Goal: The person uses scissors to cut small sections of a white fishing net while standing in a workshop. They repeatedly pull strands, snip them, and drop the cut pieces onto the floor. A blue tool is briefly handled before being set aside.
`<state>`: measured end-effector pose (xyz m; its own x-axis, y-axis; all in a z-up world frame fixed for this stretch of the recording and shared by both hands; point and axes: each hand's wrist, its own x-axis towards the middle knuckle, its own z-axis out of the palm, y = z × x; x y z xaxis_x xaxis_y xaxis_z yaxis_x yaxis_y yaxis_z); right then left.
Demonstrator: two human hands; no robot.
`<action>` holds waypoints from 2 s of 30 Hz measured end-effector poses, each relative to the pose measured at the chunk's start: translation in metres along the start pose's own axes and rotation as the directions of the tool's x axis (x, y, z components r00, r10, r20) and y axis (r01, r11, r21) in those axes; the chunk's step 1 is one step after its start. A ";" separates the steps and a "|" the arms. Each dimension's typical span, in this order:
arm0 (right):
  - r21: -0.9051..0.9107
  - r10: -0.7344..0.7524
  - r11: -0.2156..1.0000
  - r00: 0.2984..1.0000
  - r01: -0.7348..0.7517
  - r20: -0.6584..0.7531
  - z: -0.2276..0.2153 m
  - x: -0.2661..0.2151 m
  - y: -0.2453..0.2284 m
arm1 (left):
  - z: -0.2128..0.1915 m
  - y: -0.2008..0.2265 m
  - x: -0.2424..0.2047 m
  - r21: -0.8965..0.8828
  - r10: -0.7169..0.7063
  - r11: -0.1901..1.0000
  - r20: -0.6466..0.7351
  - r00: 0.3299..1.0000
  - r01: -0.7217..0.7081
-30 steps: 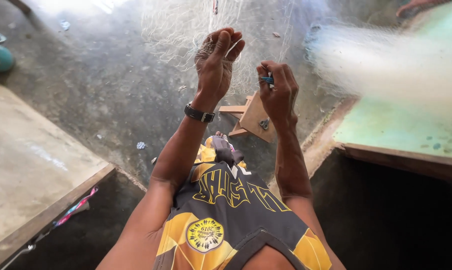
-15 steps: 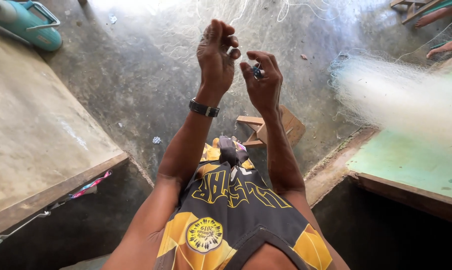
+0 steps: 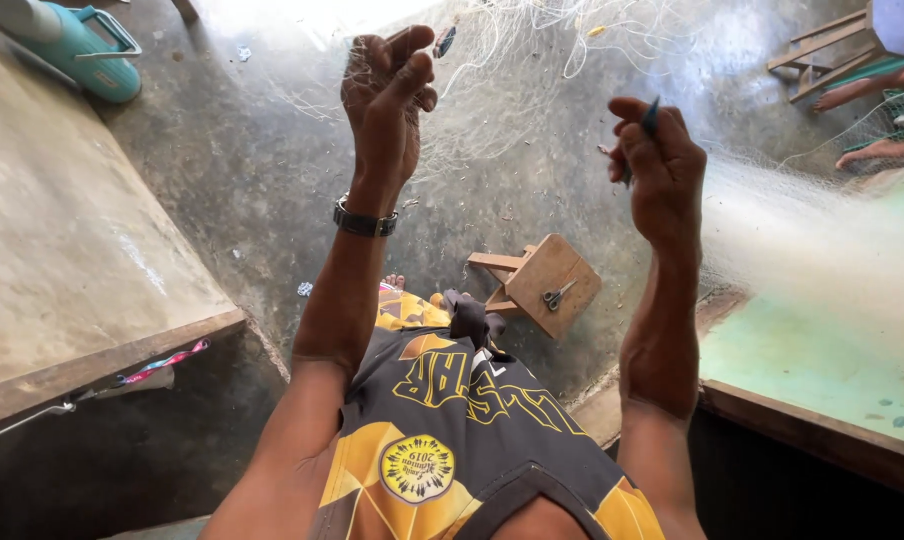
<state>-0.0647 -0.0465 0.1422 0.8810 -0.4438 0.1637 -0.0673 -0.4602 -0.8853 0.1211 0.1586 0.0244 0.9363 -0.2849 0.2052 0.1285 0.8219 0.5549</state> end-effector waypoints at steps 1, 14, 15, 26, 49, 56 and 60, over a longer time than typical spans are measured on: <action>0.033 -0.047 0.998 0.996 0.045 0.070 0.000 0.000 -0.005 | 0.002 0.001 -0.001 0.043 0.015 0.999 -0.046 0.999 -0.013; 0.524 0.132 0.819 0.966 -0.233 0.223 0.029 0.036 -0.021 | 0.045 0.012 -0.012 0.509 0.165 0.847 0.025 0.986 -0.155; 0.523 0.132 0.820 0.966 -0.233 0.222 0.031 0.035 -0.019 | 0.044 0.012 -0.013 0.508 0.164 0.848 0.025 0.986 -0.154; 0.644 0.164 0.746 0.984 -0.173 0.075 0.048 0.034 -0.014 | 0.062 0.000 -0.018 0.533 0.076 0.827 0.210 0.975 -0.179; 0.826 0.253 0.427 0.926 -0.368 0.282 -0.007 0.032 0.038 | 0.054 -0.002 0.001 0.461 -0.063 0.884 0.279 0.958 -0.076; 0.889 0.306 0.432 0.952 -0.149 0.011 -0.008 0.037 0.058 | 0.050 -0.022 -0.017 0.456 -0.167 0.889 0.227 0.960 0.047; 0.913 0.322 0.400 0.945 -0.077 -0.061 0.002 0.040 0.071 | 0.039 -0.030 -0.012 0.388 -0.070 0.920 0.293 0.954 -0.051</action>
<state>-0.0336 -0.0953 0.0846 0.7818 -0.6148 -0.1041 0.3329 0.5527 -0.7640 0.0936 0.1179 0.0371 0.7881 -0.4739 0.3928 -0.0568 0.5794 0.8130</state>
